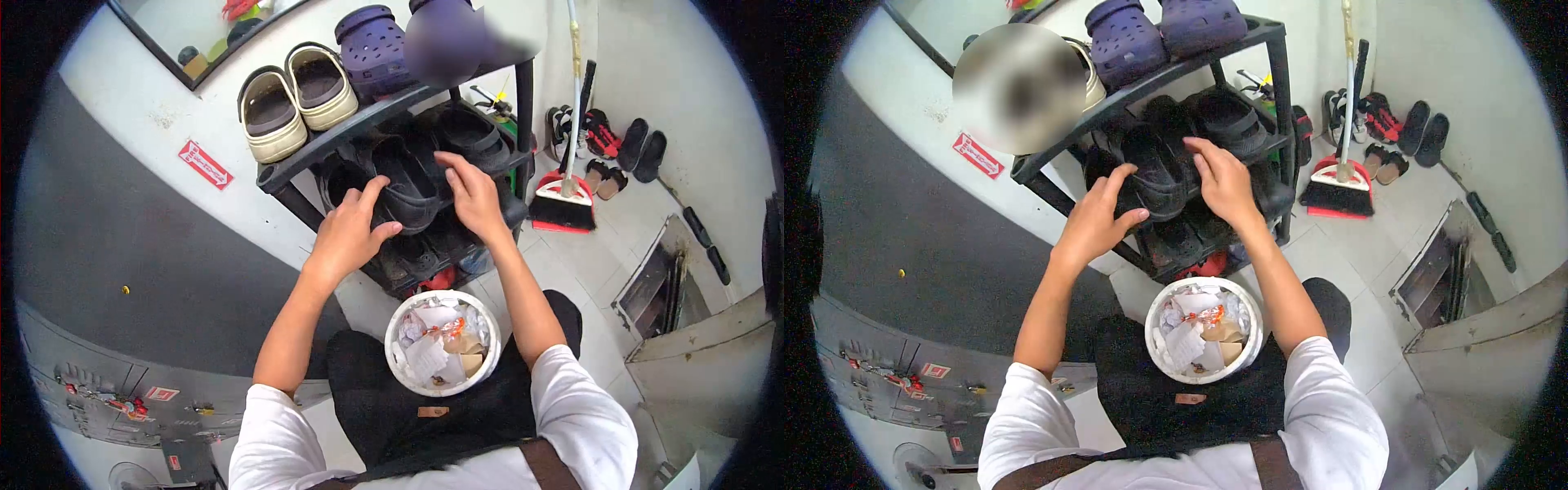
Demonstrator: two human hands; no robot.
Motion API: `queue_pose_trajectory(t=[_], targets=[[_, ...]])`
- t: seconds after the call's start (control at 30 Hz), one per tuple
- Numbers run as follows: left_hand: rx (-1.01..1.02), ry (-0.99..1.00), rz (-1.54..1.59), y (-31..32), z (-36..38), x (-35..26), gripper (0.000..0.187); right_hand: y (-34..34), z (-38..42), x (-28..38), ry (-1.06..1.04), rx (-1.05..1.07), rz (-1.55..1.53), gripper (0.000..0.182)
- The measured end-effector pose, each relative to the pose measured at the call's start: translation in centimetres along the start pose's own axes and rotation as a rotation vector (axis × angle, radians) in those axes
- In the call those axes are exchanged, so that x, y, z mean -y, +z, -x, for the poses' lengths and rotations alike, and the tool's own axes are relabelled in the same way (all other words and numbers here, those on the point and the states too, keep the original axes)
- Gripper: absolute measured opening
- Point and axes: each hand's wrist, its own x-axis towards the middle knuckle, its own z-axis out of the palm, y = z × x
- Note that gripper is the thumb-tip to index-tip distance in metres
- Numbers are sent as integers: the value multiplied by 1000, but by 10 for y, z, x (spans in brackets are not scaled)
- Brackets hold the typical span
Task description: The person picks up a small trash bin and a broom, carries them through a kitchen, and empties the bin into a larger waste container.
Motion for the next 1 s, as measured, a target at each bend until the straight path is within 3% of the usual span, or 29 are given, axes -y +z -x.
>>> queue_pose_trajectory(t=[0.13, 0.2, 0.27, 0.3, 0.57, 0.73, 0.83, 0.9, 1.0], targets=[[14, -43, -44, -24, 19, 5, 56, 26, -2, 16, -100, 243, 594, 21], [-17, -43, -56, -30, 25, 8, 59, 36, -11, 27, -130, 285, 665, 18], [-54, -25, -72, -35, 32, 13, 55, 43, -18, 34, -287, 403, 796, 16], [-68, -11, -63, -37, 36, 17, 52, 44, -20, 40, -357, 378, 778, 13], [-29, -37, -30, -33, 70, 40, 42, 24, -25, 92, -326, 240, 650, 9], [-225, 62, 66, 12, 76, 73, 35, 55, 23, 43, -278, 297, 703, 8], [-263, 119, -53, 32, 73, 71, 41, 71, 29, 9, -284, 239, 696, 7], [-238, 116, -99, 34, 72, 65, 44, 72, 28, 10, -278, 206, 679, 6], [-232, 278, -117, 23, 67, 60, 57, 66, 21, 26, -255, 177, 707, 6]])
